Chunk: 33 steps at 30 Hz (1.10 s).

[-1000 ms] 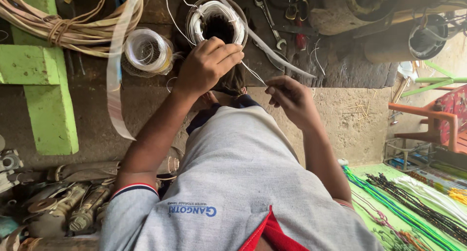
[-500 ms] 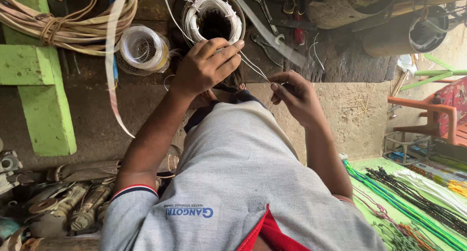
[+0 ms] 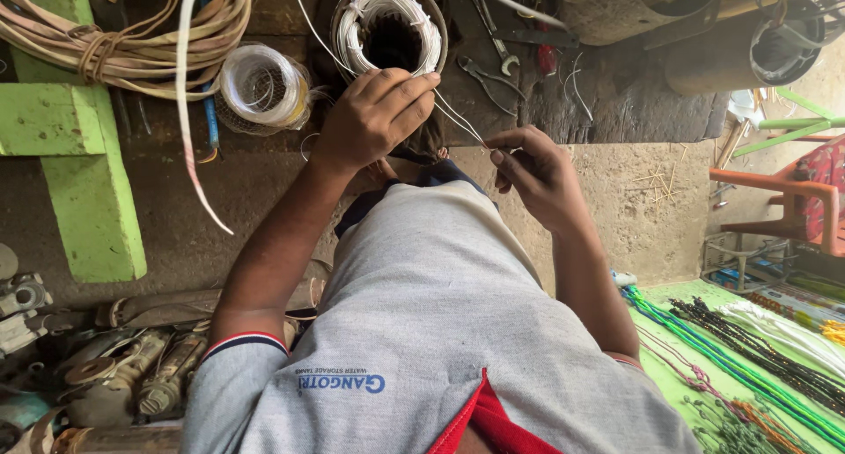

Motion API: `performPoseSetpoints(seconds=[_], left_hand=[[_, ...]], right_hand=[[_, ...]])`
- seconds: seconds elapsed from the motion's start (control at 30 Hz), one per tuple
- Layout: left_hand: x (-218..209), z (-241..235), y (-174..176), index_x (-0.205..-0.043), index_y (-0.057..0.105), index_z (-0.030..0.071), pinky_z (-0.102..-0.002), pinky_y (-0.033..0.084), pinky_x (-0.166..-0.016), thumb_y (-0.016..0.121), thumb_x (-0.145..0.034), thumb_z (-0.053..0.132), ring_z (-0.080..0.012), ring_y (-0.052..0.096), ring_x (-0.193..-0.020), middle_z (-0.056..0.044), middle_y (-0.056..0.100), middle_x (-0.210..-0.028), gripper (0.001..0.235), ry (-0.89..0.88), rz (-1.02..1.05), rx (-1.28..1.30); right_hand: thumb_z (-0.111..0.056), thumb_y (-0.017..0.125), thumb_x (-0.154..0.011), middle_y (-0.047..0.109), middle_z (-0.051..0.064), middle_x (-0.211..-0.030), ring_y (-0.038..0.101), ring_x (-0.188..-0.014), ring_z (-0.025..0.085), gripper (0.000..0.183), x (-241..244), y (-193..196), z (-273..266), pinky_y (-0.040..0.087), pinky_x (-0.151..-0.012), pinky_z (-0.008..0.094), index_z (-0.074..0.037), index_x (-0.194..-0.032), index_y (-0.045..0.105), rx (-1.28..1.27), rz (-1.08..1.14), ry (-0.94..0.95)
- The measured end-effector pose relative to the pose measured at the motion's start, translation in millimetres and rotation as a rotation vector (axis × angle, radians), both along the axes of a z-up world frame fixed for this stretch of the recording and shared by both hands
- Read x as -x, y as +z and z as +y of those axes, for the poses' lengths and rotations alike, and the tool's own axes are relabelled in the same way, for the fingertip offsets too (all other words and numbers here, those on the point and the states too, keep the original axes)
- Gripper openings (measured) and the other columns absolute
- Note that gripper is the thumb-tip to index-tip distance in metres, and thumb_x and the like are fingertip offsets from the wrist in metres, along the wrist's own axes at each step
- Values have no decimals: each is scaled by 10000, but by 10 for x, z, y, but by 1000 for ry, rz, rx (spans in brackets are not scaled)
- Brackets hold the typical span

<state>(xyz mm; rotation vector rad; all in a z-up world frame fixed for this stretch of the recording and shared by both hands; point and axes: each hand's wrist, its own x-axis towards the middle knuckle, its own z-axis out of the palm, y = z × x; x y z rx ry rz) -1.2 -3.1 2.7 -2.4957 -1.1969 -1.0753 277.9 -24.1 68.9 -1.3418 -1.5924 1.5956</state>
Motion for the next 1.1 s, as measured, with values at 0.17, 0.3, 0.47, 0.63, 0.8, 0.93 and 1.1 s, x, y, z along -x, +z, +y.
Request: performPoseSetpoints(seconds=[0.17,0.3,0.47,0.63,0.8,0.93,1.1], left_hand=[[0,-4,-12,-1135,726,89,-323,582,-943,753,-985,85,-176,654,-1132,-11,692,-1283,153,-3,-24,5],[-1,13,4,-1107,722,90,-324,584,-940,756,-980,93,-179,660,-1111,-9,694,-1242,131,-9,-32,-8],[-61,-20,25,-1065,712,99,-325,587,-945,761,-983,104,-180,635,-1136,-8,687,-1255,96,48,-9,41],[-249,-129,16,-1051,725,119,-359,579,-938,759,-993,192,-198,608,-1135,-22,675,-1268,99,-50,-91,79],[-341,-185,36,-1112,752,136,-337,575,-928,752,-962,123,-157,641,-1107,21,707,-1225,150,-151,-126,142],[-348,-171,62,-1113,752,136,-327,567,-916,761,-956,129,-157,656,-1079,18,718,-1190,157,-156,-139,137],[-345,-162,129,-1113,750,134,-341,566,-927,759,-948,150,-160,656,-1072,18,713,-1183,166,-154,-131,122]], right_hand=[[-48,648,-1025,607,26,-976,640,-755,57,134,35,31,-26,550,-635,221,-11,-1139,707,-51,-63,21],[-35,664,-1019,617,24,-980,577,-747,53,139,54,36,-36,465,-603,213,-22,-1139,734,-151,-126,40],[-23,667,-1039,636,27,-1033,597,-873,55,132,46,28,-37,486,-705,214,-16,-1155,730,-303,-115,88],[-38,657,-1021,625,20,-1025,570,-785,44,140,33,31,-52,461,-622,208,-32,-1142,728,-165,-105,12],[-31,657,-1033,619,15,-1023,572,-820,37,130,56,52,-58,466,-646,203,-20,-1146,719,-240,-110,66],[-38,662,-1035,590,10,-993,535,-772,35,131,65,44,-73,429,-614,207,-12,-1147,724,-169,-88,28],[-36,660,-1027,591,0,-984,559,-749,29,135,70,19,-91,471,-607,205,-16,-1146,720,-116,-31,2]])
